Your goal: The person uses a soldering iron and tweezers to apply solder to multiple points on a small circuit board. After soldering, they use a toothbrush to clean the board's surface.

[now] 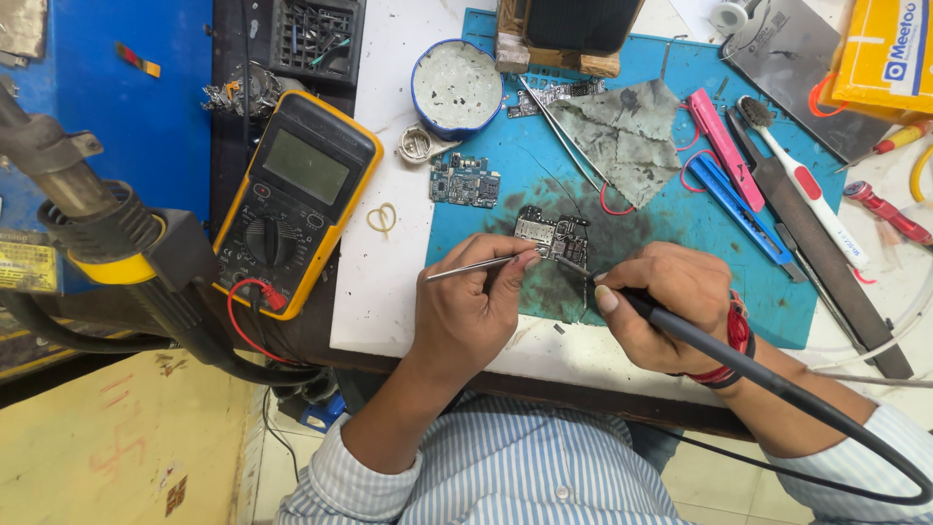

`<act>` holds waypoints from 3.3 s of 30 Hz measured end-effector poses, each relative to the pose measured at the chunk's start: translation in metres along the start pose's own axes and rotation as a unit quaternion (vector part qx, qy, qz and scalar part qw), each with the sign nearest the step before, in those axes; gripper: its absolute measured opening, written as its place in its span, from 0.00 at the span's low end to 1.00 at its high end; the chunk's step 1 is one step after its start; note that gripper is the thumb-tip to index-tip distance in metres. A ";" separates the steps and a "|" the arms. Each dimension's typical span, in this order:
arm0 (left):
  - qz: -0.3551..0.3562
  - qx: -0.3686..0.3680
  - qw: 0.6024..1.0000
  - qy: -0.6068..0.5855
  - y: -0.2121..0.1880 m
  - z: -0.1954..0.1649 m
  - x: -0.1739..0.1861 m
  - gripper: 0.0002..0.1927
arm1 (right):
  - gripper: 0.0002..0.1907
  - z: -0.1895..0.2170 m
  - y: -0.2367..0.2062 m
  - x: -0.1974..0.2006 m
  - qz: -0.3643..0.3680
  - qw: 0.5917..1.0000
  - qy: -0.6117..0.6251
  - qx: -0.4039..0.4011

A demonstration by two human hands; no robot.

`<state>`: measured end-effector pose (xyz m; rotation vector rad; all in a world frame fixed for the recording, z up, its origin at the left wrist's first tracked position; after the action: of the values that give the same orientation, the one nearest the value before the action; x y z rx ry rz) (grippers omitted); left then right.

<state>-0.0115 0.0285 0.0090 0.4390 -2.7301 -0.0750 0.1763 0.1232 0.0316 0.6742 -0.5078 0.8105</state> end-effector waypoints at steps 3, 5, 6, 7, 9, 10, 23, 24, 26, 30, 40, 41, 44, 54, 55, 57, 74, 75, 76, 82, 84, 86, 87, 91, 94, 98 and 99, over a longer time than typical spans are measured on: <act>0.000 -0.003 1.000 -0.002 0.000 0.000 0.000 0.05 | 0.06 0.000 0.000 0.000 0.001 1.000 -0.005 0.003; 0.001 -0.001 1.000 0.001 0.000 0.000 0.000 0.05 | 0.06 0.000 0.000 0.000 0.000 1.000 -0.003 0.003; 0.002 0.000 1.000 0.002 0.000 0.000 0.000 0.05 | 0.06 0.000 0.000 0.000 0.000 1.000 -0.001 0.002; 0.002 0.002 1.000 0.001 0.000 0.000 0.000 0.05 | 0.06 0.000 0.000 0.000 -0.002 1.000 -0.002 0.000; 0.002 0.005 1.000 0.000 0.000 0.001 0.000 0.05 | 0.06 0.000 0.000 -0.001 -0.005 1.000 -0.002 -0.005; 0.001 0.003 1.000 0.001 0.000 0.001 0.000 0.05 | 0.06 0.000 0.000 -0.001 -0.003 1.000 -0.001 -0.002; -0.002 -0.004 1.000 0.007 0.000 0.002 -0.001 0.06 | 0.06 0.000 0.000 -0.001 0.000 1.000 0.007 0.009; -0.001 -0.004 1.000 0.008 0.000 0.002 -0.001 0.06 | 0.06 0.000 0.001 -0.001 0.001 1.000 0.007 0.011; -0.001 -0.003 1.000 0.006 0.000 0.002 -0.001 0.06 | 0.06 -0.001 0.000 -0.001 -0.003 1.000 0.005 0.008; -0.001 -0.008 1.000 0.010 0.000 0.002 -0.001 0.06 | 0.06 -0.001 0.000 -0.001 -0.002 1.000 0.003 0.009; -0.004 -0.005 1.000 0.002 0.000 0.001 -0.001 0.06 | 0.06 0.000 0.001 0.000 0.002 1.000 0.003 0.012; -0.001 0.001 1.000 0.000 0.000 0.001 -0.001 0.06 | 0.06 0.000 0.001 0.000 0.004 1.000 0.002 0.012; -0.002 -0.001 1.000 0.005 0.000 0.001 -0.001 0.05 | 0.05 0.000 0.002 -0.001 -0.001 1.000 0.006 0.015; -0.002 0.000 1.000 0.009 0.000 0.002 -0.001 0.06 | 0.06 -0.001 0.000 -0.001 0.001 1.000 0.007 0.007; -0.002 0.001 1.000 0.008 0.000 0.002 -0.001 0.06 | 0.06 -0.001 -0.001 -0.002 -0.001 1.000 0.005 0.006; -0.002 0.004 1.000 0.006 0.001 0.002 -0.001 0.05 | 0.06 -0.002 -0.001 -0.002 -0.005 1.000 0.002 0.004; -0.029 0.019 0.999 0.005 -0.002 0.001 -0.002 0.08 | 0.17 0.011 0.014 -0.006 -0.008 0.990 -0.139 -0.029; -0.026 0.031 0.999 0.007 -0.002 0.002 -0.002 0.08 | 0.16 0.010 0.013 -0.006 -0.006 0.990 -0.136 -0.031; -0.027 0.022 0.999 0.009 -0.001 0.001 -0.002 0.08 | 0.16 0.010 0.011 -0.006 -0.006 0.990 -0.134 -0.035; -0.029 0.000 1.000 0.008 -0.001 0.001 -0.001 0.08 | 0.20 0.000 -0.005 -0.009 -0.078 0.995 0.011 -0.060; -0.033 -0.011 0.999 0.000 -0.001 0.002 -0.001 0.08 | 0.23 -0.007 -0.012 -0.014 -0.161 0.967 0.189 -0.060; -0.037 -0.007 0.999 -0.006 -0.001 0.004 -0.002 0.08 | 0.21 -0.014 -0.019 -0.015 -0.171 0.964 0.163 -0.121; -0.039 -0.004 0.999 -0.008 -0.002 0.004 -0.002 0.08 | 0.19 -0.018 -0.023 -0.014 -0.175 0.961 0.150 -0.152; -0.032 -0.001 0.999 -0.007 -0.002 0.006 -0.003 0.08 | 0.12 -0.020 -0.026 -0.003 -0.125 0.990 0.019 -0.067; -0.031 0.003 1.000 -0.004 -0.002 0.005 -0.003 0.08 | 0.09 -0.020 -0.024 -0.004 -0.077 0.997 0.013 -0.028; -0.030 -0.004 0.999 0.015 -0.001 0.003 -0.002 0.08 | 0.06 -0.017 -0.017 -0.008 -0.051 0.998 0.020 0.019; -0.029 0.001 0.999 0.019 -0.001 0.003 -0.002 0.08 | 0.06 -0.015 -0.016 -0.009 -0.044 0.999 0.015 0.025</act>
<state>-0.0102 0.0282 0.0054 0.5141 -2.6810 -0.0786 0.1864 0.1217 0.0097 0.7256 -0.4296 0.7515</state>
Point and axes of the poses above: each hand's wrist, its own y-axis towards the middle knuckle, its own x-axis out of the back of the hand, z = x × y, the point moved 3 cm from there along y, towards the middle knuckle, and after that the axes turned 5 degrees about z, right-handed, at the moved point
